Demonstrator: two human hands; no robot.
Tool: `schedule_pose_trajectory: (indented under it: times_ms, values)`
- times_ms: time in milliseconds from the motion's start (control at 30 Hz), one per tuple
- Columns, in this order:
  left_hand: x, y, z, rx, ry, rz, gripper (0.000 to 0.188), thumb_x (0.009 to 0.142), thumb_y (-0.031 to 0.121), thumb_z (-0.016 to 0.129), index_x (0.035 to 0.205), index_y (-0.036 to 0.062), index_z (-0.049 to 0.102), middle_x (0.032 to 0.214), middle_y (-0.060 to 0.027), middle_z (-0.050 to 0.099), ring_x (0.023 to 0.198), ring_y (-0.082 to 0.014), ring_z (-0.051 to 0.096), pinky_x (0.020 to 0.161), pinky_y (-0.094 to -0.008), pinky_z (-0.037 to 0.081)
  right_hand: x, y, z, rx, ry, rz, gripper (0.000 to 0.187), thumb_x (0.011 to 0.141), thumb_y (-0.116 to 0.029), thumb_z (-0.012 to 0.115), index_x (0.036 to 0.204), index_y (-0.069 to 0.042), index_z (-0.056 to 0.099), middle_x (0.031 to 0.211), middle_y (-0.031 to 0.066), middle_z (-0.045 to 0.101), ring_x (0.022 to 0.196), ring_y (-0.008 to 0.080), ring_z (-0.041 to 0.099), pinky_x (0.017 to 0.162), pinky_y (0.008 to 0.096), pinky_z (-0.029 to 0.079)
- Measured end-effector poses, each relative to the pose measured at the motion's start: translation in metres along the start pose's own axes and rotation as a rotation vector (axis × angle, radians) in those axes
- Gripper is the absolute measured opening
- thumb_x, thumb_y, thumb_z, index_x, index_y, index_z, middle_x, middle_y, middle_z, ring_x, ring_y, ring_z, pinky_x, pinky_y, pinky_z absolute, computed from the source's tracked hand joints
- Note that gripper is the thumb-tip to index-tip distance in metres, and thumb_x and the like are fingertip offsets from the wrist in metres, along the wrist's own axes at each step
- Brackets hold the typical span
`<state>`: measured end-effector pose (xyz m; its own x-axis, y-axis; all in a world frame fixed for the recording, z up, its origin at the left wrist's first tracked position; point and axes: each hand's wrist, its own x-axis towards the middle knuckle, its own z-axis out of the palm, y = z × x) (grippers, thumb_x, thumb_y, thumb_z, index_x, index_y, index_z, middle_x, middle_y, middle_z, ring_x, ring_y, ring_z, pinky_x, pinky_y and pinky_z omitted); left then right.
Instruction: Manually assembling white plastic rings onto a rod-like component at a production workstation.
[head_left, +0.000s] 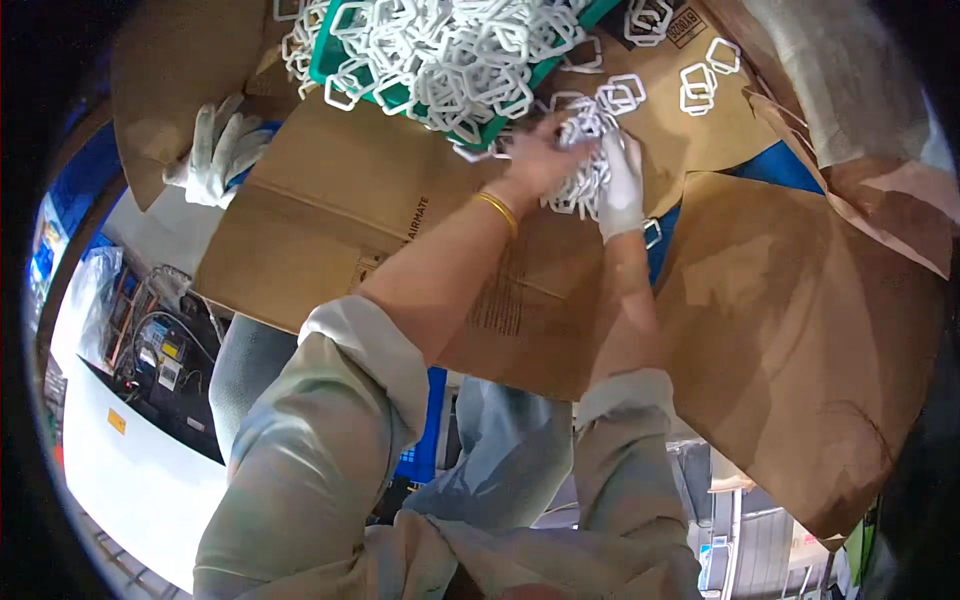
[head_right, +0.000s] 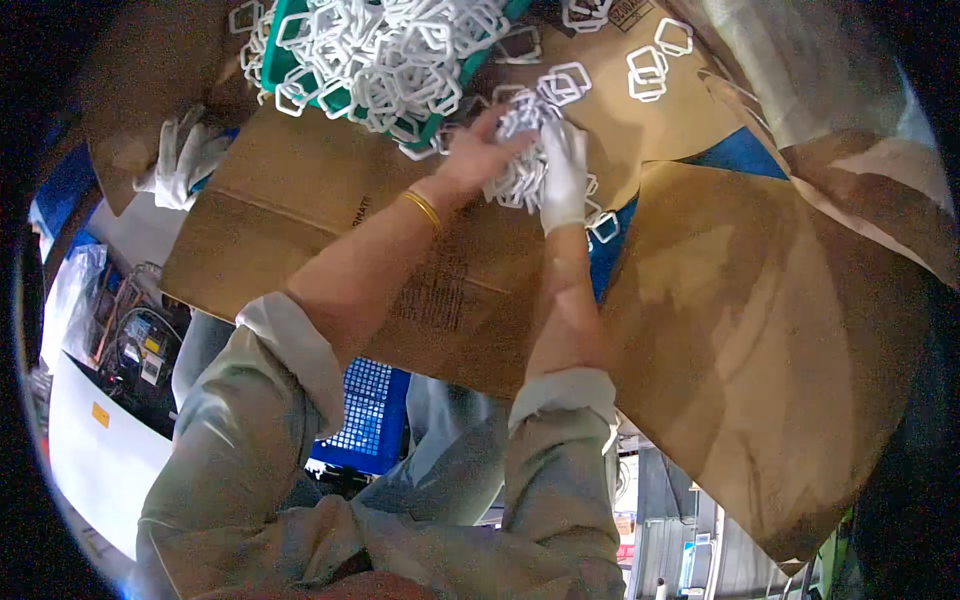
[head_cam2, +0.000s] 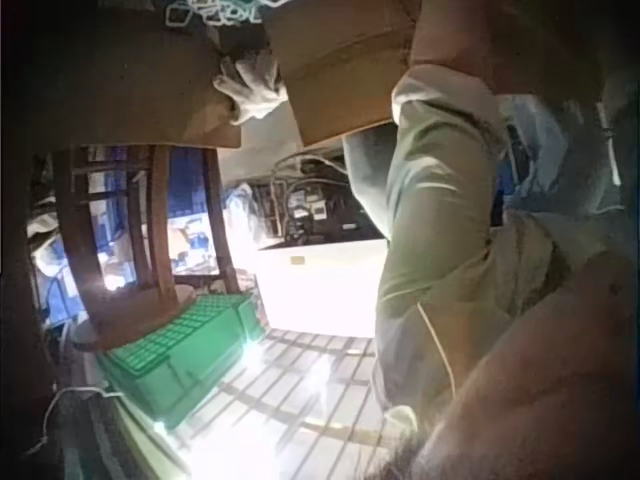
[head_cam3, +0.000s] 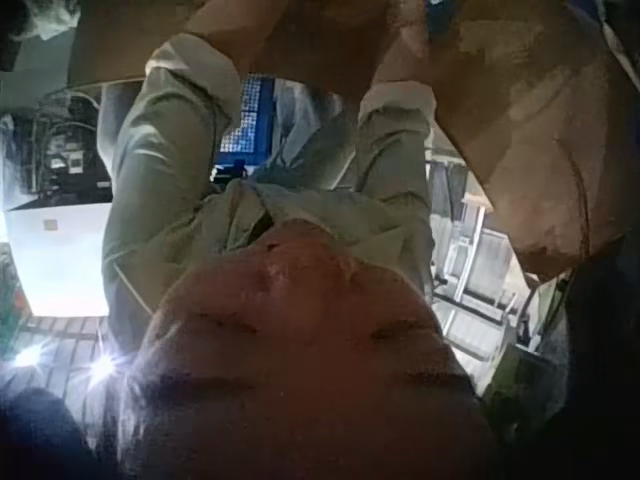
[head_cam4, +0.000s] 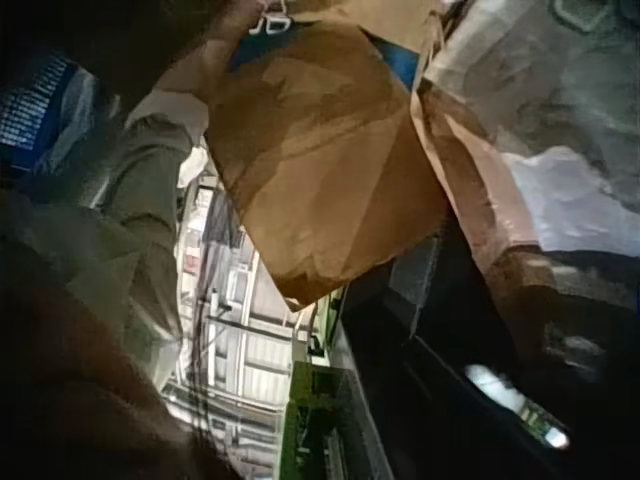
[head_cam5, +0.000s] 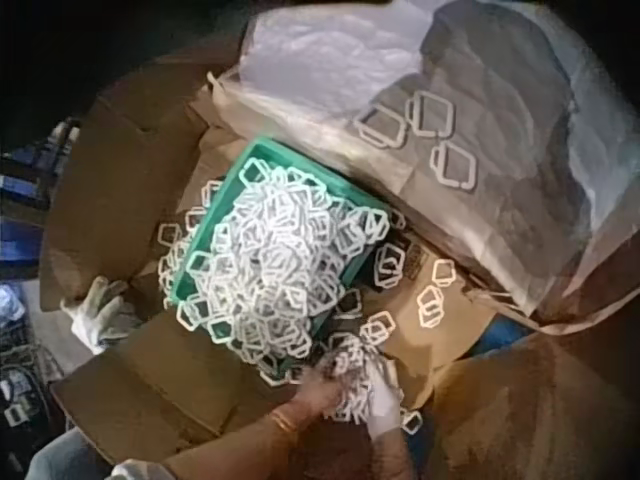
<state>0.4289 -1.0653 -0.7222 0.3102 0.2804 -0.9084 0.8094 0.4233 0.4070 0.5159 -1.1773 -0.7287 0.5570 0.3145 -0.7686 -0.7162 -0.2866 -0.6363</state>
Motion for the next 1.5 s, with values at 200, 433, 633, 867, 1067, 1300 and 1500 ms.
schedule_pose_trajectory:
  times_ms: [200,433,633,867,1067,1300,1500]
  values:
    - [-0.086,0.037,0.013,-0.054,0.147,0.347,0.059,0.077,0.042,0.078,0.13,0.023,0.061,0.13,-0.02,0.055,0.125,-0.0359,0.043,0.107,-0.0455,0.03,-0.065,-0.036,0.0,0.228,-0.041,-0.01,0.039,0.102,-0.024,0.054,0.134,-0.004,0.049,0.127,0.0107,0.059,0.115,0.0221,0.059,0.097,0.0356,0.051]
    - [-0.108,0.145,-0.124,-0.427,0.062,0.494,0.067,0.087,0.028,0.074,0.141,-0.0006,0.046,0.114,-0.0156,0.067,0.104,-0.0215,0.064,0.092,-0.0326,0.05,-0.047,-0.148,0.143,-0.025,-0.181,-0.3,0.065,0.092,-0.039,0.067,0.137,0.004,0.046,0.133,0.0148,0.054,0.121,0.0245,0.051,0.108,0.0351,0.037]
    - [-0.106,0.113,-0.151,-0.179,0.411,0.412,0.07,0.089,0.038,0.069,0.144,0.0031,0.043,0.151,-0.0183,0.033,0.138,-0.027,0.035,0.112,-0.0405,0.034,-0.041,-0.137,0.149,-0.176,0.084,-0.467,0.058,0.094,-0.036,0.061,0.137,0.001,0.049,0.133,0.0174,0.052,0.119,0.0254,0.052,0.102,0.037,0.041]
    - [-0.08,-0.036,-0.06,-0.085,0.113,0.116,0.041,0.09,0.018,0.065,0.126,0.0011,0.055,0.103,-0.013,0.065,0.093,-0.0229,0.061,0.084,-0.0353,0.052,-0.063,0.006,-0.049,-0.602,0.422,0.056,0.056,0.09,-0.033,0.067,0.133,0.0,0.053,0.122,0.0196,0.062,0.109,0.0303,0.061,0.092,0.0394,0.049]
    - [-0.038,-0.045,-0.054,0.672,0.025,0.19,0.053,0.09,0.034,0.067,0.135,0.0115,0.052,0.122,-0.0136,0.062,0.112,-0.0282,0.059,0.097,-0.0415,0.047,-0.035,0.054,-0.051,-0.534,0.619,-0.048,0.046,0.087,-0.03,0.071,0.119,0.002,0.061,0.102,0.0144,0.067,0.088,0.0252,0.064,0.083,0.039,0.051]
    - [-0.119,-0.02,-0.031,1.25,-0.299,0.367,0.07,0.087,0.064,0.054,0.144,0.0241,0.048,0.157,-0.0152,0.03,0.146,-0.0392,0.023,0.111,-0.0726,0.015,-0.053,0.055,-0.03,-0.484,0.303,-0.295,0.043,0.093,-0.021,0.059,0.126,0.005,0.057,0.117,0.0225,0.063,0.11,0.0316,0.059,0.098,0.0398,0.044]
    - [-0.139,-0.033,-0.048,1.487,-0.444,0.316,0.07,0.095,0.065,0.04,0.15,0.0211,0.04,0.158,-0.0148,0.029,0.148,-0.0349,0.023,0.112,-0.0731,0.008,-0.059,0.089,-0.124,-1.065,0.223,0.471,0.044,0.094,-0.023,0.055,0.125,0.008,0.055,0.124,0.029,0.06,0.121,0.0396,0.054,0.107,0.0446,0.038]
